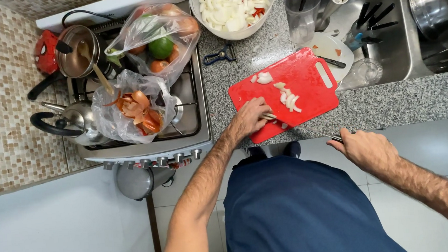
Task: Peeling and chopping an onion, then washing and slicing a lime on a cutting board.
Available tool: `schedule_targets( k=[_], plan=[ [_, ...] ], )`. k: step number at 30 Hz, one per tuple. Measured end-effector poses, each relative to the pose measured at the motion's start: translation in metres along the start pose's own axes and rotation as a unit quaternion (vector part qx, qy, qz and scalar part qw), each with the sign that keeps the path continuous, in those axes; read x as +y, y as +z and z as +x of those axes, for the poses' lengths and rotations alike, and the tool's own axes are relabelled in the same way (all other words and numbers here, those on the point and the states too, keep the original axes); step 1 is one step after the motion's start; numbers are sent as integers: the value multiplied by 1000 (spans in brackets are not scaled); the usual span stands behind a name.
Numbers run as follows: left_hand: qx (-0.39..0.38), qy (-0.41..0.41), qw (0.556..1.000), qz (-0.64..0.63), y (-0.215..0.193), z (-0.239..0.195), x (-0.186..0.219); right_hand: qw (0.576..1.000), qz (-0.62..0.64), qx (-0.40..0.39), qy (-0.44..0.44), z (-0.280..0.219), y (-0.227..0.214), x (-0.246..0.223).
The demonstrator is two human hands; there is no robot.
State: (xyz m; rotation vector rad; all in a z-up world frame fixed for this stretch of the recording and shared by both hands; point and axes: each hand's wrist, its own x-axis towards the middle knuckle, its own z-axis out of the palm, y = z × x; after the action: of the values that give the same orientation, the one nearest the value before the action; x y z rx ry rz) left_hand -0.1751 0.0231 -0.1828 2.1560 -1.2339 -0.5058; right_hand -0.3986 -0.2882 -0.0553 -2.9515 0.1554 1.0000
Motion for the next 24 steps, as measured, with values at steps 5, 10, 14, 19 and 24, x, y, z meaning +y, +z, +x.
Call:
schedule_targets(
  k=[5,10,14,19,24],
  plan=[
    [-34,-14,999,4,-7,10,1,1000,7,-10,28,-21,-7,7],
    [-56,-43,991,-114,-19,24,-15,998,17,-25,52,-29,-4,3],
    [-31,-156,955,-250,-39,28,-5,998,6,-6,59,-39,-18,5],
    [112,-252,836,-474,-42,34,17,946,300,-19,120,-24,-29,-12],
    [246,-260,728,-585,-9,42,55,797,563,216,24,46,-41,-96]
  ],
)
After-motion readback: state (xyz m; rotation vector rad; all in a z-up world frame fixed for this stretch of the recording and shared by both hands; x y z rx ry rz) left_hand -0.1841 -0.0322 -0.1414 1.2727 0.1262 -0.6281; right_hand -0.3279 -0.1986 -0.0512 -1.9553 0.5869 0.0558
